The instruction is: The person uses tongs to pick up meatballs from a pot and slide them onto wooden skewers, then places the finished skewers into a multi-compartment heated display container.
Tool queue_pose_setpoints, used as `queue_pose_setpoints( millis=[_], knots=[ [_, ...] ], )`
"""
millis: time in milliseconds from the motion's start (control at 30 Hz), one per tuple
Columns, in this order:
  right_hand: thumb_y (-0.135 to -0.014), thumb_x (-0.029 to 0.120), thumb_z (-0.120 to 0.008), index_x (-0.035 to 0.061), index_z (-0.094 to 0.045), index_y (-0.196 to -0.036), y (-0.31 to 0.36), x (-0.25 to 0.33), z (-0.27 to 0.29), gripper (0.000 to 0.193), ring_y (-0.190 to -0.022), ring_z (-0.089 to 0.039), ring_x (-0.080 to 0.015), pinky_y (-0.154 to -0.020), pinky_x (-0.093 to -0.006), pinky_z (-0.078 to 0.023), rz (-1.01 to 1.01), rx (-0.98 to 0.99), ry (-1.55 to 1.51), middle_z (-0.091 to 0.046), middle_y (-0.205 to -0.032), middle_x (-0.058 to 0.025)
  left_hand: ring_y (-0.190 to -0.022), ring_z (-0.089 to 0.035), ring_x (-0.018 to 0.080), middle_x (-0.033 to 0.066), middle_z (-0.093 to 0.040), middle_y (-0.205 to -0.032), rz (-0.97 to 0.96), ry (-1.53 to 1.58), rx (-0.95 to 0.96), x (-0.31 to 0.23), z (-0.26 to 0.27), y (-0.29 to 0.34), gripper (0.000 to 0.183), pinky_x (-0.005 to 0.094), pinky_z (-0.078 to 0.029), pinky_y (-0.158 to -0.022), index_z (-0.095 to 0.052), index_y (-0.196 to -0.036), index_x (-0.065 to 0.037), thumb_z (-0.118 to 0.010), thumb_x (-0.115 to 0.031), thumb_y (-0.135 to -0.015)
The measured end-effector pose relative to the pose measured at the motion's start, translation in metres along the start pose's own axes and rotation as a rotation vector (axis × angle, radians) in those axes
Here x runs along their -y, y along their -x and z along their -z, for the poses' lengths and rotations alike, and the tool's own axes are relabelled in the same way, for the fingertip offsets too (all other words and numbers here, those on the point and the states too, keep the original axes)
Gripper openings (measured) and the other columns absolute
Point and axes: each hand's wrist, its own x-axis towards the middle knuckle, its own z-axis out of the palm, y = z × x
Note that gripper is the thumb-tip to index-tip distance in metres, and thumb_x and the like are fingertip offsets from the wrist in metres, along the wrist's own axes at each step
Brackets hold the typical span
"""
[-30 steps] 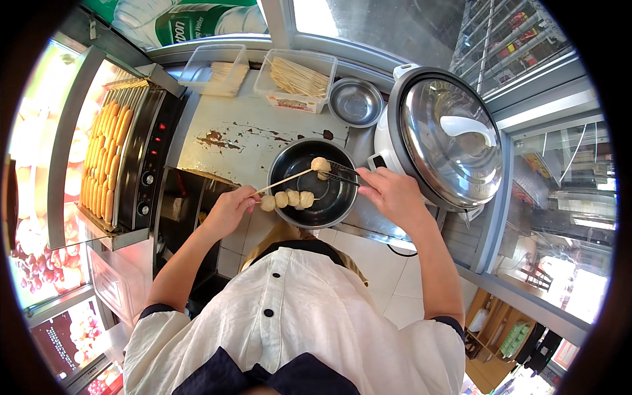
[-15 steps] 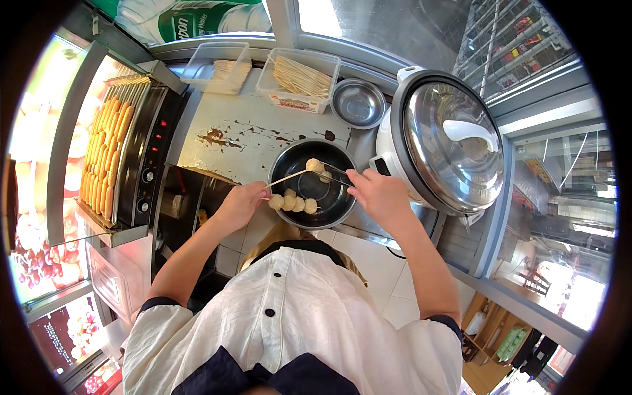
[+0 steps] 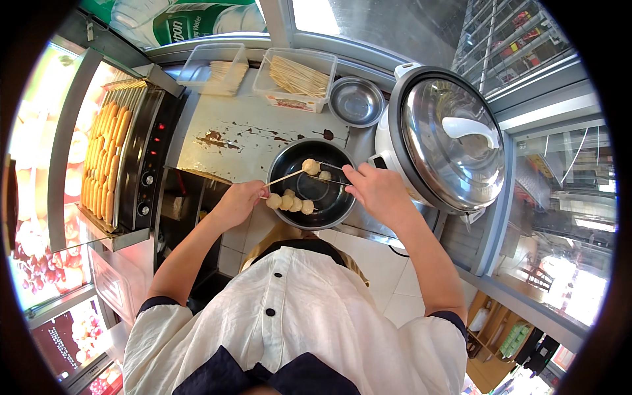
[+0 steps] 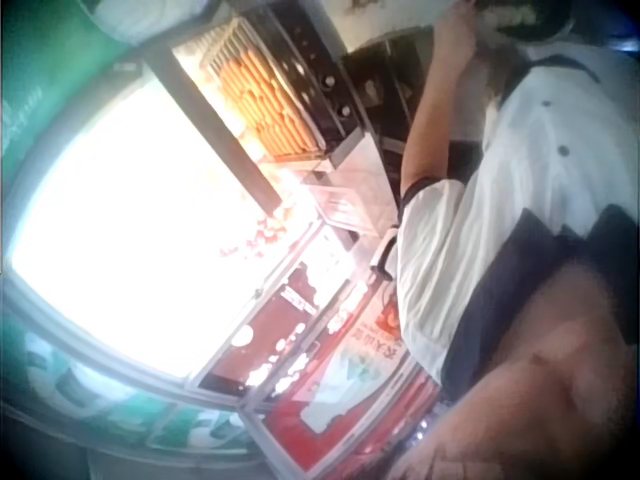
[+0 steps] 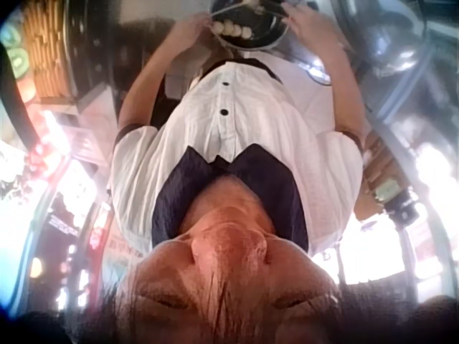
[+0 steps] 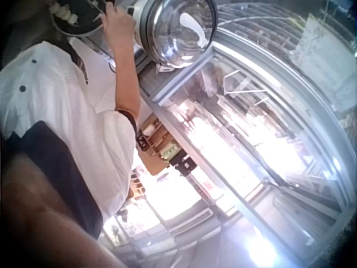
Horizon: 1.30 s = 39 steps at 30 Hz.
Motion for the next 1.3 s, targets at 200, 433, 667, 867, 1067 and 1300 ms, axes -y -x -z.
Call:
queue_pose_setpoints(
  millis=[200,433,667,867,1067,1300],
  knots=[
    [-0.088,0.034,-0.069,0.0108,-0.061,-0.121,-0.005,0.006,0.012,0.042,-0.073,-0.065,-0.0260,-0.060,-0.0370,-0.052,-0.008,0.047,0.031,-0.060,-0.086,-0.0065,-0.076,-0.062,0.0305,0.0160,-0.063,-0.081,-0.069,-0.068,-0.006,0.000,0.007,0.002,0.012,0.0364,-0.049,-0.070,-0.057,-0.096,0.000,-0.048,-0.008,-0.099],
    [-0.088,0.028,-0.070,0.0075,-0.062,-0.123,-0.002,0.010,0.028,0.042,-0.077,-0.063,-0.0284,-0.070,-0.0393,-0.050,-0.121,0.153,-0.282,-0.061,-0.089,-0.0100,-0.077,-0.061,0.0330,0.0172,-0.063,-0.083,-0.110,-0.075,-0.032,-0.002,0.010,0.008,0.011,0.0385,-0.049,-0.071,-0.057,-0.097,-0.001,-0.049,-0.009,-0.099],
    [-0.088,0.027,-0.070,0.0077,-0.063,-0.124,0.004,0.010,0.033,0.041,-0.076,-0.061,-0.0271,-0.069,-0.0391,-0.048,-0.185,0.196,-0.385,-0.061,-0.083,-0.0103,-0.080,-0.062,0.0382,0.0194,-0.064,-0.086,-0.106,-0.094,-0.030,-0.010,0.008,0.016,0.014,0.0399,-0.048,-0.070,-0.057,-0.098,-0.002,-0.048,-0.014,-0.100],
    [-0.089,0.027,-0.069,0.0078,-0.063,-0.124,0.014,0.007,0.021,0.041,-0.078,-0.061,-0.0292,-0.070,-0.0403,-0.048,-0.183,0.147,-0.353,-0.061,-0.085,-0.0112,-0.077,-0.062,0.0374,0.0187,-0.064,-0.083,-0.093,-0.078,-0.046,-0.007,-0.001,0.015,0.014,0.0399,-0.049,-0.069,-0.057,-0.096,-0.002,-0.048,-0.012,-0.100],
    [-0.088,0.026,-0.070,0.0074,-0.062,-0.123,0.029,-0.003,0.009,0.040,-0.079,-0.062,-0.0312,-0.069,-0.0412,-0.049,-0.292,0.010,-0.202,-0.061,-0.086,-0.0111,-0.068,-0.056,0.0260,0.0137,-0.060,-0.076,0.064,0.032,-0.034,0.017,0.003,0.019,0.019,0.0346,-0.046,-0.066,-0.061,-0.098,-0.001,-0.047,-0.013,-0.101],
    [-0.084,0.024,-0.072,0.0099,-0.063,-0.120,0.021,0.010,0.016,0.040,-0.071,-0.063,-0.0256,-0.059,-0.0370,-0.050,-0.019,-0.083,0.057,-0.057,-0.080,-0.0078,-0.067,-0.054,0.0244,0.0131,-0.058,-0.073,0.023,-0.057,-0.002,-0.007,0.009,0.017,0.022,0.0351,-0.045,-0.067,-0.062,-0.097,-0.001,-0.049,-0.017,-0.102]
  ],
)
